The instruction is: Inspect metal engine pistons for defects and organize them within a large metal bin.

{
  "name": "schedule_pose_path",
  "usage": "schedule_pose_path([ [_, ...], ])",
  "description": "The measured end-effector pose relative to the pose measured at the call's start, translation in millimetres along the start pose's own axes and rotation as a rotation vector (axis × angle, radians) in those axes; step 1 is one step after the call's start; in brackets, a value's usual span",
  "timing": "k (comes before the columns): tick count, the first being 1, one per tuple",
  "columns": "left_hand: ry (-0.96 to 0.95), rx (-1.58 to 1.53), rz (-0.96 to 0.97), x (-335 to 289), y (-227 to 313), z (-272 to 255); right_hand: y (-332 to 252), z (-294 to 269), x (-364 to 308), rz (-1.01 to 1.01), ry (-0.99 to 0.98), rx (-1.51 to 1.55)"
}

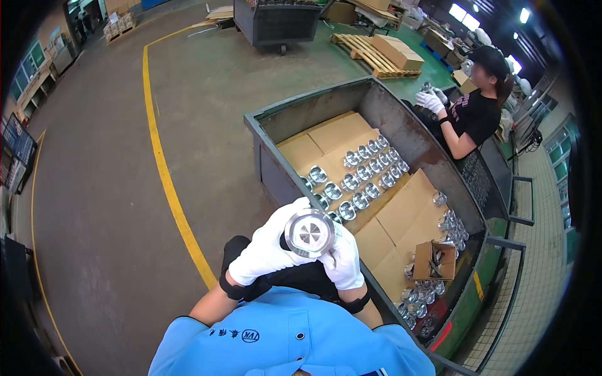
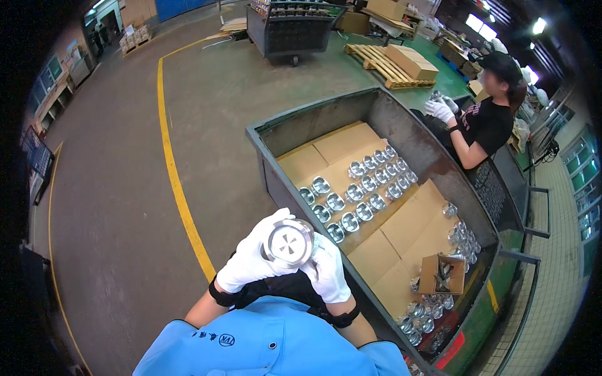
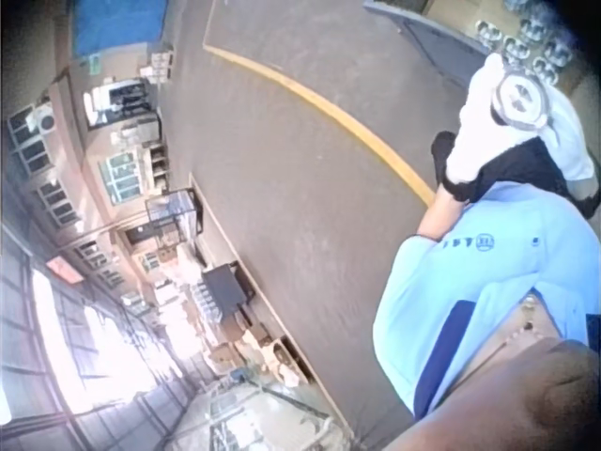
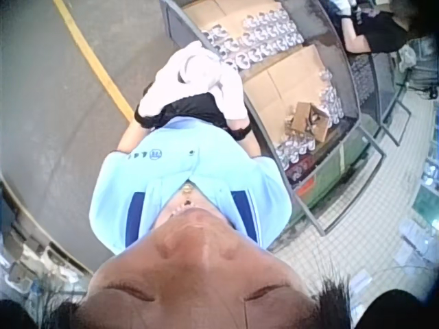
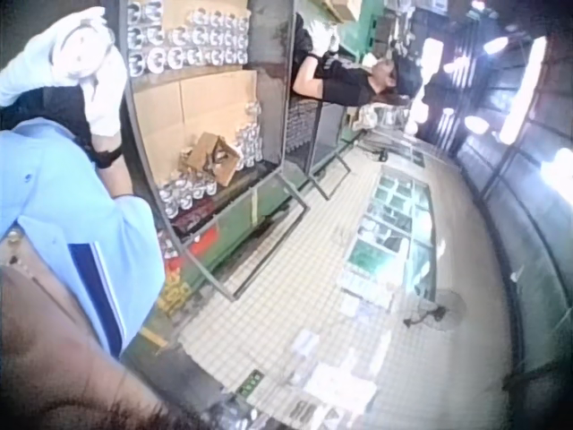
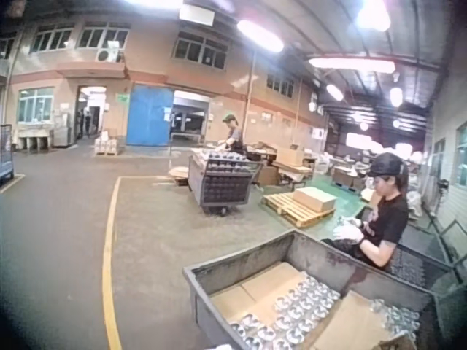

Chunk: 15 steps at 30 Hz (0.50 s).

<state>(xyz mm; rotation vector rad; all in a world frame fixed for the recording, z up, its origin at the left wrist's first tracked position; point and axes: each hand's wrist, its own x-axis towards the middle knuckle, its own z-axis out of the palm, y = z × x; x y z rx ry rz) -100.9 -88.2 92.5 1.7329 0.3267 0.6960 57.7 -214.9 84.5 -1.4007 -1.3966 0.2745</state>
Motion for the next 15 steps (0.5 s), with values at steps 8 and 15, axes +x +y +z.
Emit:
schedule_pose_path([
  [8,0.007,-0.082,-0.154,-3,11,-1,-1,0,0,0.012,-0.028,-0.009],
  [15,-0.018,-0.052,-0.209,1,19,4,11,-3,-10,0.168,-0.021,0.083],
])
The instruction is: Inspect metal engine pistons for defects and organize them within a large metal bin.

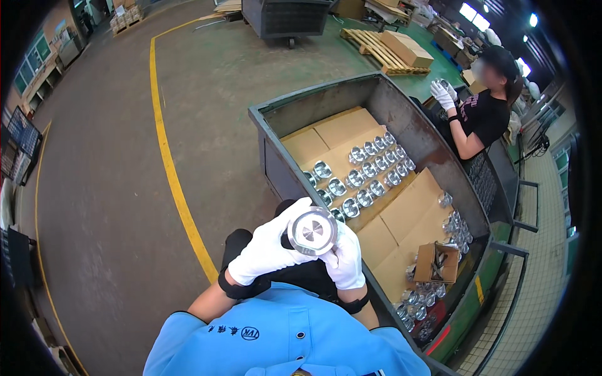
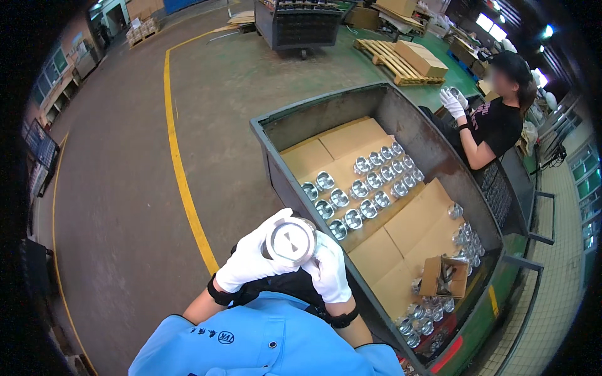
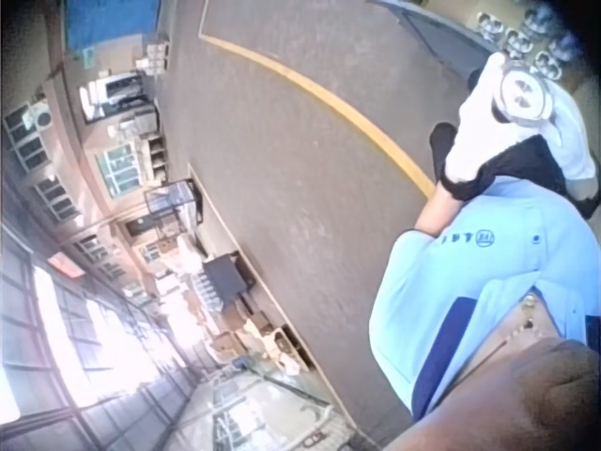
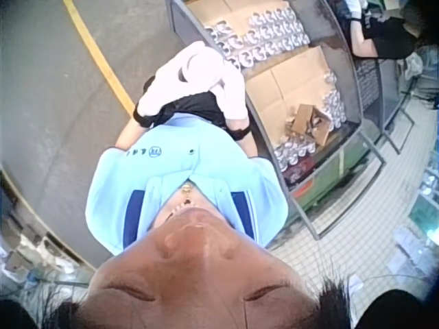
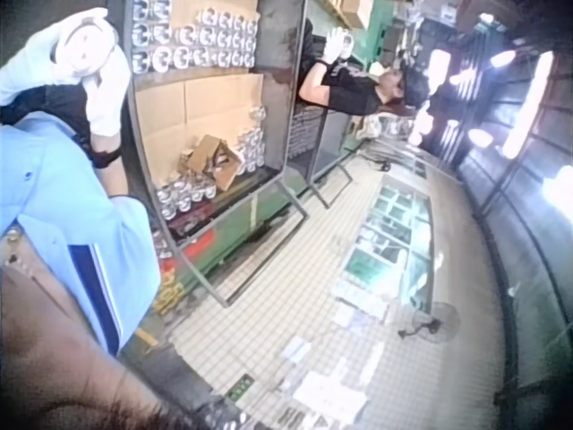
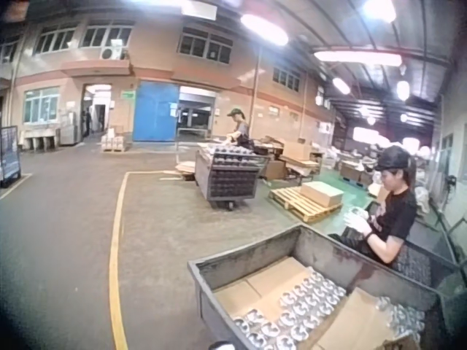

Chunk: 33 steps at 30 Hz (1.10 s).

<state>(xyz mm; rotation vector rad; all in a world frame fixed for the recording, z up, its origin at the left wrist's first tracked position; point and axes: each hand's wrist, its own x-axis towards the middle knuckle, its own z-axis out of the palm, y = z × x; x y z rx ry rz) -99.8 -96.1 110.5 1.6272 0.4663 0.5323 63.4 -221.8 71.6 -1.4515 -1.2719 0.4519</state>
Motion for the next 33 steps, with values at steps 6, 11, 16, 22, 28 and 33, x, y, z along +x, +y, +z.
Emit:
schedule_pose_path([
  [6,-0.047,-0.079,0.002,1,-6,0,1,-1,5,-0.098,0.033,0.013],
  [11,-0.069,-0.428,-0.051,2,-7,3,-12,-10,14,0.021,0.029,0.142],
  [16,-0.204,-0.944,-0.432,14,-24,-7,-52,-13,32,0.066,-0.070,0.116],
  [22,-0.189,-1.258,-0.505,18,-10,-6,-58,-1,45,-0.243,-0.036,-0.184],
  [28,-0.138,-1.359,-0.407,13,-24,-15,-52,9,48,-0.286,0.172,-0.217],
  [33,0.084,-1.309,-0.427,10,-10,-14,-62,9,46,-0.285,0.043,-0.228],
])
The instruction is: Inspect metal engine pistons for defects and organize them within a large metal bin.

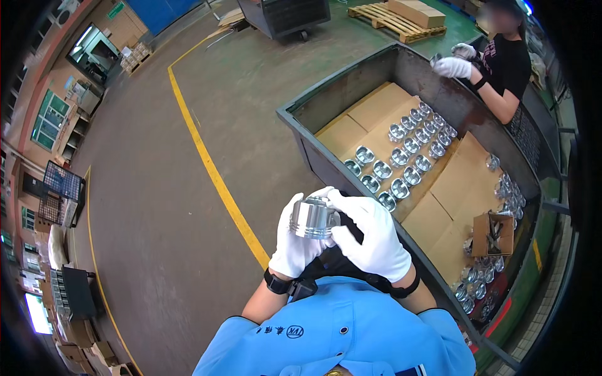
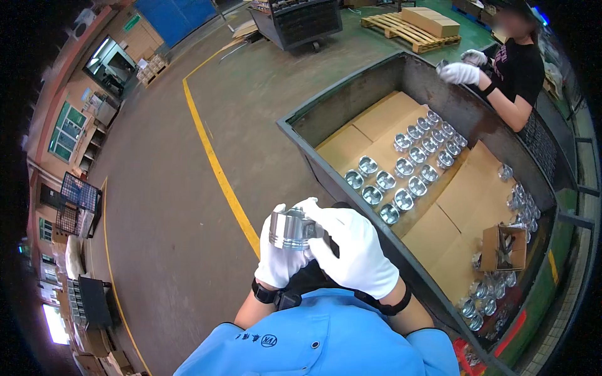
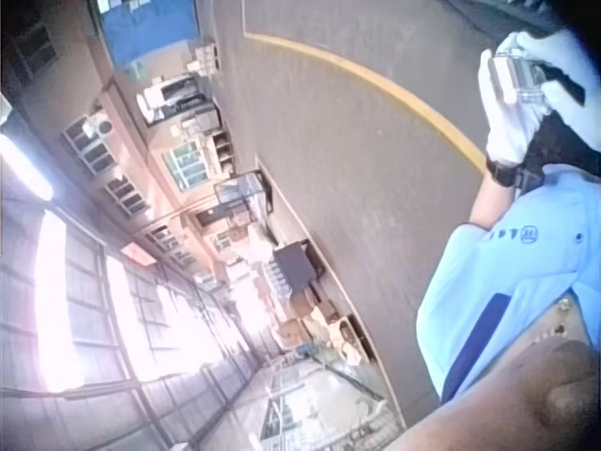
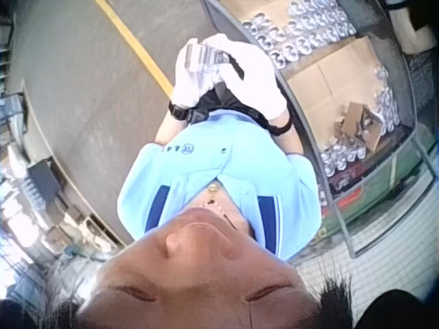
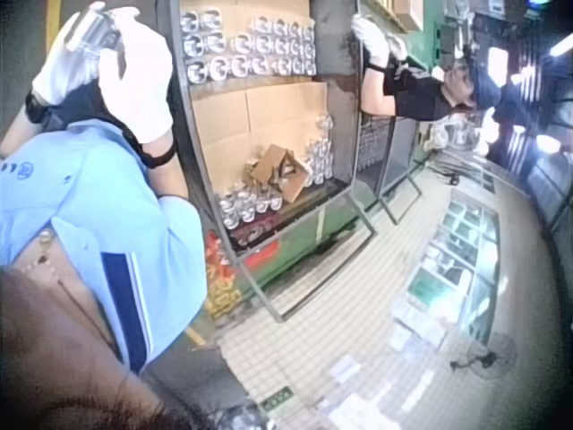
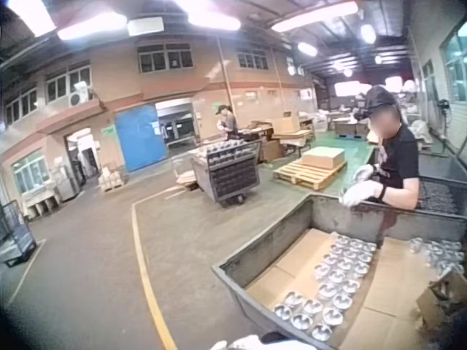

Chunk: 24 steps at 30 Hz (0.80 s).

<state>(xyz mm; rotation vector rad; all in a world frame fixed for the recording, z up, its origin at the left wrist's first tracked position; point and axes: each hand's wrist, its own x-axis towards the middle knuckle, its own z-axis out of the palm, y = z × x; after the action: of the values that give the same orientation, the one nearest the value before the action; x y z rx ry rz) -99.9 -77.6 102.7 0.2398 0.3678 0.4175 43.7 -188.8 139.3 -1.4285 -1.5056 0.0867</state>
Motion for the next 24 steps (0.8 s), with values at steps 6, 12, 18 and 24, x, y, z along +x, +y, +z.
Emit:
schedule_pose_path([
  [6,0.034,0.201,0.130,-6,3,1,11,13,-5,-0.021,-0.026,-0.089],
  [12,0.052,0.270,0.174,-11,3,4,10,11,-7,0.023,-0.049,-0.072],
  [18,0.084,0.249,0.225,-13,1,7,11,14,-7,-0.005,-0.053,-0.135],
  [24,0.113,0.518,0.507,-14,-7,3,-2,20,-3,0.108,-0.047,-0.091],
])
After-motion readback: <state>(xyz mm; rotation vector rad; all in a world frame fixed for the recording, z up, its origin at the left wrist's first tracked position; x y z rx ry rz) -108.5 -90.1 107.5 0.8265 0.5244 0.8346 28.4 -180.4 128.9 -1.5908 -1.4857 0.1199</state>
